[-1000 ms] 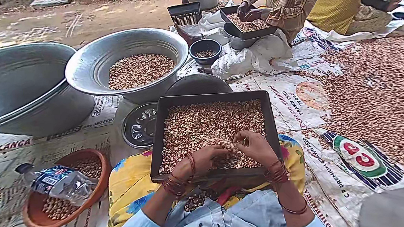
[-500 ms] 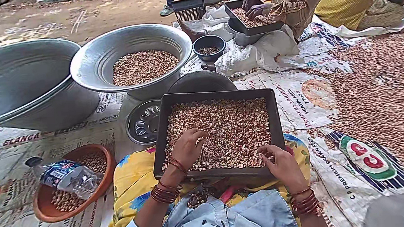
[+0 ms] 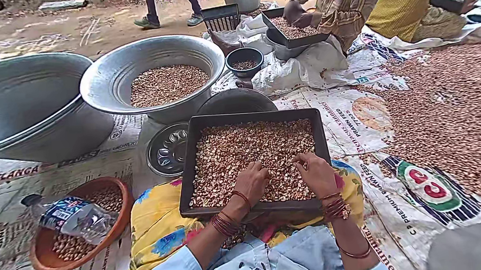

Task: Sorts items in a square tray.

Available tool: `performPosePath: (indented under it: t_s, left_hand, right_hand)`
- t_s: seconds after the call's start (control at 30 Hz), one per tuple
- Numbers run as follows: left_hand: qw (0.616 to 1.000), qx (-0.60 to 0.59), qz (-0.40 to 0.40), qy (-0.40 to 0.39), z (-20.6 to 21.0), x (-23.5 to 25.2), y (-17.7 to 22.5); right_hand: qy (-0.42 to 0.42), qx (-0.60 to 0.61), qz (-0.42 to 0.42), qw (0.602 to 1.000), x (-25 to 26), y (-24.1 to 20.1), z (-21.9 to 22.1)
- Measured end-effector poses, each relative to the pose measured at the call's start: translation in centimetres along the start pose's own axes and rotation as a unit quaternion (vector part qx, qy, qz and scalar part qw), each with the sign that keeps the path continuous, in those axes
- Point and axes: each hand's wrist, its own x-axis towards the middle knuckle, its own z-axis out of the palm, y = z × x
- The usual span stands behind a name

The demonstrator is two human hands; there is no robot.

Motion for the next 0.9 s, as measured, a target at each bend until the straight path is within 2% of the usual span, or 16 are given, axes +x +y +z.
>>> performPosePath:
  t_s: [0.1,0.17,0.2,0.27,0.3,0.33,0.37,0.47,0.53,0.6,0.63,0.67,0.7,0.77,0.83,0.9]
  left_hand:
    - [0.999,-0.045,0.011,0.011,-0.5,-0.5,-0.7]
    - [0.989,-0.128,0.066,-0.015,-1.3,-1.0,-2.2]
    - [0.971,-0.199,0.117,-0.058,-2.0,-1.5,-3.2]
    - [0.887,-0.359,0.220,-0.189,-2.7,-2.2,-5.2]
    - [0.844,-0.413,0.242,-0.242,-2.9,-2.7,-5.8]
    - [0.825,-0.437,0.243,-0.262,-3.2,-3.1,-6.2]
    - [0.831,-0.436,0.232,-0.257,-3.5,-3.5,-6.4]
    - [0.901,-0.338,0.166,-0.216,-4.2,-4.3,-7.1]
    - [0.928,-0.274,0.132,-0.216,-5.2,-4.7,-7.5]
    - [0.947,-0.227,0.096,-0.207,-6.3,-5.5,-8.2]
    - [0.956,-0.205,0.063,-0.199,-7.0,-5.9,-8.4]
    - [0.965,-0.176,0.012,-0.195,-7.8,-6.1,-8.4]
    - [0.969,-0.143,-0.053,-0.194,-8.5,-6.3,-8.2]
    - [0.961,-0.076,-0.170,-0.204,-9.0,-6.1,-7.6]
    - [0.948,-0.027,-0.220,-0.230,-8.1,-5.4,-7.0]
    - [0.938,-0.005,-0.236,-0.252,-6.6,-4.2,-5.4]
  right_hand:
    - [-0.020,-0.025,0.001,0.999,1.5,-1.2,0.4]
    - [0.000,-0.042,-0.003,0.999,2.2,-1.5,1.1]
    - [0.009,-0.047,-0.004,0.999,2.6,-1.6,1.5]
    - [0.001,-0.058,0.004,0.998,3.1,-1.7,1.9]
    - [-0.009,-0.065,0.010,0.998,3.3,-1.8,2.1]
    - [-0.015,-0.071,0.014,0.997,3.4,-1.8,2.2]
    - [-0.020,-0.071,0.020,0.997,3.5,-1.8,2.3]
    - [-0.042,-0.048,0.017,0.998,3.0,-1.9,1.9]
    - [-0.094,0.057,-0.050,0.993,1.8,-2.0,0.9]
    - [-0.180,0.223,-0.152,0.946,0.6,-1.6,0.8]
    - [-0.213,0.271,-0.175,0.922,0.1,-1.5,0.7]
    - [-0.220,0.260,-0.170,0.925,-0.3,-1.3,0.3]
    - [-0.209,0.199,-0.136,0.948,-0.6,-1.1,-0.3]
    - [-0.181,0.042,-0.012,0.983,-0.7,-0.9,-1.5]
    - [-0.170,-0.057,0.093,0.979,-0.4,-0.5,-1.4]
    - [-0.196,-0.090,0.133,0.967,-0.3,-0.3,-1.0]
